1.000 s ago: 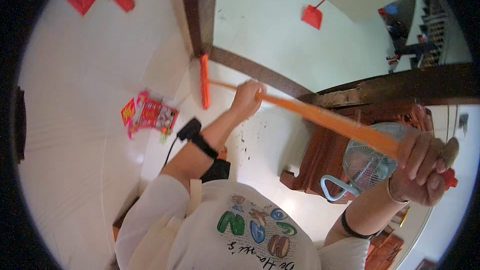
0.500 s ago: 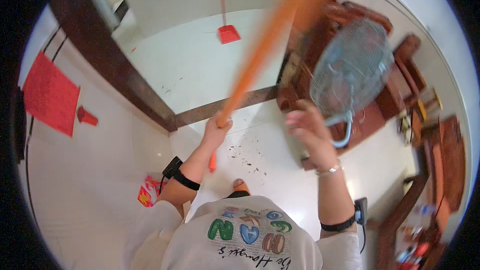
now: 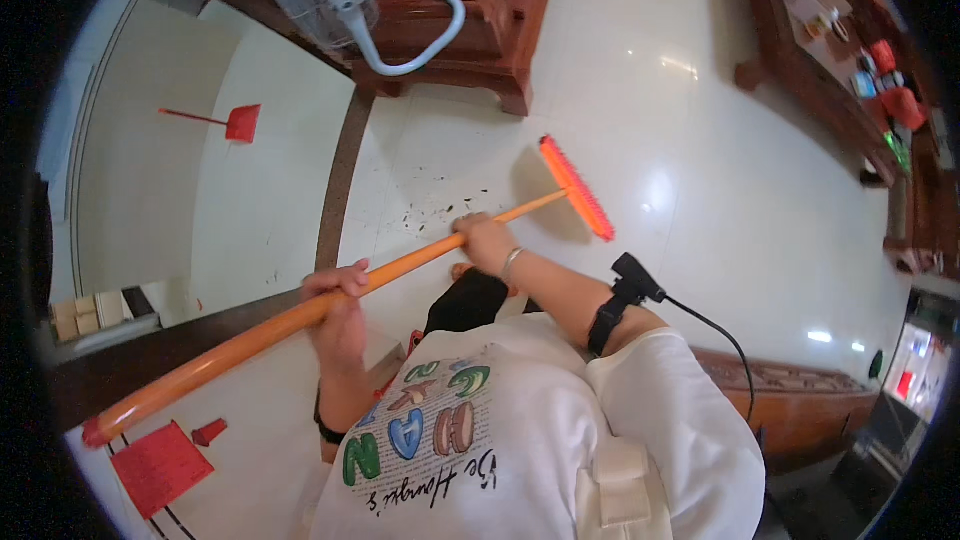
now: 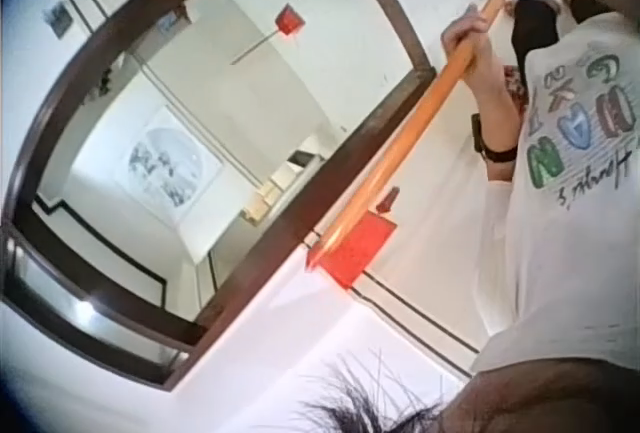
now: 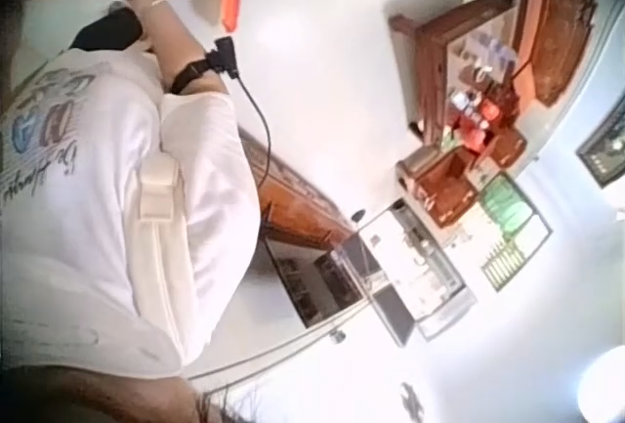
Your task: Sweeping debris from a tiled living room floor into a dustpan.
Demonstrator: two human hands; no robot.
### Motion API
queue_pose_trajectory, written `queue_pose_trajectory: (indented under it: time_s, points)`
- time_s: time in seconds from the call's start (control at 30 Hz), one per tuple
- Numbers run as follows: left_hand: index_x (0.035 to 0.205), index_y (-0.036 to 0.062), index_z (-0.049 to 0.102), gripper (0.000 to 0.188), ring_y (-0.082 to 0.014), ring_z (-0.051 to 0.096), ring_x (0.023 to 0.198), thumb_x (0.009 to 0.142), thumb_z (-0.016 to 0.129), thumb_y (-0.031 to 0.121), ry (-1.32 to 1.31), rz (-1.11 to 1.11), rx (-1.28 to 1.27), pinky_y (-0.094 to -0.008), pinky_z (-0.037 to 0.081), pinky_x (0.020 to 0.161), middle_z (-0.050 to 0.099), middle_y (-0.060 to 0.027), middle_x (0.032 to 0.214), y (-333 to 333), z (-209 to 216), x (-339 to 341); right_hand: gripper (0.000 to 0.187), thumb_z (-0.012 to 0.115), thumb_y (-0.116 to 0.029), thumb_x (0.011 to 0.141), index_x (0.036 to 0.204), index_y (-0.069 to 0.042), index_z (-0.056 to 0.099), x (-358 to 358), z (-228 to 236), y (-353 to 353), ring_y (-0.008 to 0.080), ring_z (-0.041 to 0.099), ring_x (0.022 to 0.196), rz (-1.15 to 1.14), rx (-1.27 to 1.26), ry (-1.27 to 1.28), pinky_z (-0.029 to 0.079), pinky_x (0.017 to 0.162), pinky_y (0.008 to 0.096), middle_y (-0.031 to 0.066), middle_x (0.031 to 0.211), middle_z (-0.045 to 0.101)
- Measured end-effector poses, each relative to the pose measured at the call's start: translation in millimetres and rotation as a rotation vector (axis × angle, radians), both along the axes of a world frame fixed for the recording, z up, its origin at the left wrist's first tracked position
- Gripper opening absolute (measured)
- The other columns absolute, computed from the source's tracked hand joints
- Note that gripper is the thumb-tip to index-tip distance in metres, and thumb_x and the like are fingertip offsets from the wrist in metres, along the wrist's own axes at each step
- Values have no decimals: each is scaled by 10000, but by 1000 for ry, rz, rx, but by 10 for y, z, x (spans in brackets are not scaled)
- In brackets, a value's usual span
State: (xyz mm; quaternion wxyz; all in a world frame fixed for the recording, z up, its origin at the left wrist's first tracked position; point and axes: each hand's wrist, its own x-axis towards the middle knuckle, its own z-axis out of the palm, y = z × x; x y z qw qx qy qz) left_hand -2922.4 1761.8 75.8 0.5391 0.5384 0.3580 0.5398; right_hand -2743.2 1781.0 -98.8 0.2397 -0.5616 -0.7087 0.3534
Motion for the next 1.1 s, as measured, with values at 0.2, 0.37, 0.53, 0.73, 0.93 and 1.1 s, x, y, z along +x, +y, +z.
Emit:
queue_pose_trajectory:
  time_s: [0.2, 0.37, 0.53, 0.73, 0.93, 1.1]
  points:
    - [779, 106, 454, 226, -228, 491, 863, 754, 598, 279, -145, -257, -43, -455, 322, 883, 521, -55, 790, 50, 178, -127, 133, 546, -86, 678, 805, -55, 568, 945, -544, -47, 299, 498, 849, -185, -83, -251, 418, 744, 375, 134, 819, 537]
    - [757, 66, 443, 212, -250, 530, 876, 772, 581, 226, -46, -197, -84, -468, 317, 907, 529, -86, 731, -44, 20, -264, 251, 631, -192, 641, 841, -49, 583, 1091, -811, 244, 295, 495, 887, -293, -144, -350, 415, 783, 360, 130, 863, 549]
    - [809, 72, 446, 248, -228, 521, 859, 793, 546, 298, 166, -102, -31, -473, 319, 893, 526, -58, 729, -103, 67, -760, 330, 628, -322, 644, 815, -42, 595, 249, -1039, 463, 287, 527, 856, 61, -266, -441, 424, 776, 365, 147, 844, 577]
    - [776, 81, 410, 260, -162, 448, 596, 793, 541, 304, 318, 111, 113, -406, 415, 692, 425, -25, 585, 157, 986, -1432, 193, 583, -192, 647, 768, -41, 576, -1701, -708, 890, 305, 522, 865, 80, -232, -82, 438, 728, 392, 161, 829, 551]
    - [771, 89, 397, 248, -100, 304, 482, 813, 501, 311, 439, 119, 630, -246, 236, 463, 343, 17, 533, 85, 1699, -1731, 211, 588, -191, 648, 801, -47, 578, -2503, 101, 1088, 297, 500, 900, 189, -84, 188, 430, 759, 381, 155, 850, 540]
    - [774, 76, 442, 143, -141, 397, 471, 822, 440, 210, -64, -72, 569, -272, 371, 492, 406, -1, 538, 126, 2070, -2013, 191, 600, -184, 643, 771, -49, 558, -2424, 574, 680, 296, 475, 853, 166, 8, 128, 418, 730, 371, 123, 788, 502]
